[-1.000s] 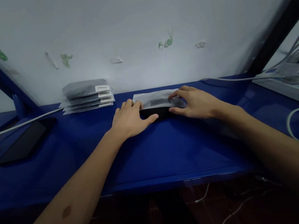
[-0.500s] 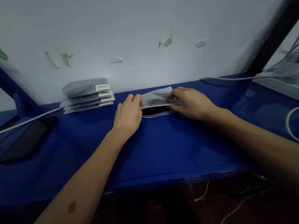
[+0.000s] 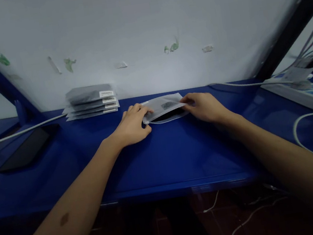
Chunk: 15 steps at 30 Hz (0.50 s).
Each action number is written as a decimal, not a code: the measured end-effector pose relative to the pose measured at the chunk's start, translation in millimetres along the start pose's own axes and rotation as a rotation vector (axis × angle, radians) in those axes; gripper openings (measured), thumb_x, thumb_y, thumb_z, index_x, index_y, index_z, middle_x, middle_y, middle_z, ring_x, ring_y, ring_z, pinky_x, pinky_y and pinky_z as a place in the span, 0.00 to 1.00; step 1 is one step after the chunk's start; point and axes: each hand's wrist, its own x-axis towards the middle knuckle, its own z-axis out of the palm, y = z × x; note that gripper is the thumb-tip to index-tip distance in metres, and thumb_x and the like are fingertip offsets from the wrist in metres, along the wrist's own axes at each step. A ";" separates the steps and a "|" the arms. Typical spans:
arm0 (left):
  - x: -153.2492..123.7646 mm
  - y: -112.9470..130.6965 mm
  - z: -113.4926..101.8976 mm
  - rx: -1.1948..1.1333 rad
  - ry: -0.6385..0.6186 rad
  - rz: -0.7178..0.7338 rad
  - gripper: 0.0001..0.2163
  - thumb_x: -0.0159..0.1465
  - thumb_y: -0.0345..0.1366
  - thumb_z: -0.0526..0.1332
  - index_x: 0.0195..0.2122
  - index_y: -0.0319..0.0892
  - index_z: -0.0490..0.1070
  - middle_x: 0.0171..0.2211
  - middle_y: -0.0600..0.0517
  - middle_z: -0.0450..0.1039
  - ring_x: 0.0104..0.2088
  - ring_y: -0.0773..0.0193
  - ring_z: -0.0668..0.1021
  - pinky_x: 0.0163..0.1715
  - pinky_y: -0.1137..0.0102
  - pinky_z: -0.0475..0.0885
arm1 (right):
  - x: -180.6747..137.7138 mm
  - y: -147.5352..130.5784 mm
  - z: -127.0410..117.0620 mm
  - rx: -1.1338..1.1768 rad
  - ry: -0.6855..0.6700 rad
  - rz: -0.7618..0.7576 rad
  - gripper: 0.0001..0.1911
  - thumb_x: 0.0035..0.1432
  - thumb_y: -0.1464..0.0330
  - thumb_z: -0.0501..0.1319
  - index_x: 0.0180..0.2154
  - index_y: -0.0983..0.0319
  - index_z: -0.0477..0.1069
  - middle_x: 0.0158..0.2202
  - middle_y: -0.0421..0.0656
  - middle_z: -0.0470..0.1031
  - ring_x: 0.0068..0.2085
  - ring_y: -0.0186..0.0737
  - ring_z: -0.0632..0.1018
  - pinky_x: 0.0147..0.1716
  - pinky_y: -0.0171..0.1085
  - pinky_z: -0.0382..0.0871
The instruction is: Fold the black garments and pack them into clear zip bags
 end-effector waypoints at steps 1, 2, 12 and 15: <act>-0.1 -1.6 -0.1 -0.018 0.002 0.019 0.21 0.60 0.30 0.60 0.55 0.45 0.69 0.54 0.46 0.69 0.54 0.52 0.71 0.54 0.57 0.67 | 0.4 1.0 -0.6 0.006 -0.004 0.006 0.15 0.63 0.62 0.57 0.44 0.60 0.78 0.43 0.49 0.82 0.43 0.50 0.80 0.44 0.48 0.72; 0.1 -3.1 -0.1 -0.036 0.013 0.039 0.19 0.60 0.29 0.59 0.54 0.45 0.69 0.53 0.46 0.70 0.52 0.54 0.73 0.53 0.59 0.68 | 0.6 1.3 -1.3 0.010 -0.011 0.014 0.15 0.63 0.62 0.57 0.44 0.61 0.78 0.43 0.49 0.82 0.43 0.50 0.80 0.44 0.48 0.72; 5.0 0.3 6.5 -0.089 0.153 0.150 0.03 0.66 0.32 0.60 0.38 0.43 0.73 0.39 0.51 0.76 0.40 0.61 0.78 0.44 0.66 0.70 | -13.3 -44.8 -13.6 0.085 0.155 -0.335 0.16 0.59 0.65 0.59 0.49 0.60 0.74 0.48 0.49 0.77 0.50 0.52 0.74 0.52 0.50 0.66; 6.0 3.2 8.5 -0.123 0.190 0.184 0.03 0.65 0.31 0.60 0.37 0.43 0.73 0.38 0.51 0.75 0.40 0.62 0.77 0.44 0.66 0.70 | -17.5 -57.7 -9.3 0.080 0.061 -0.509 0.13 0.62 0.61 0.59 0.47 0.58 0.73 0.47 0.48 0.76 0.49 0.50 0.73 0.51 0.48 0.66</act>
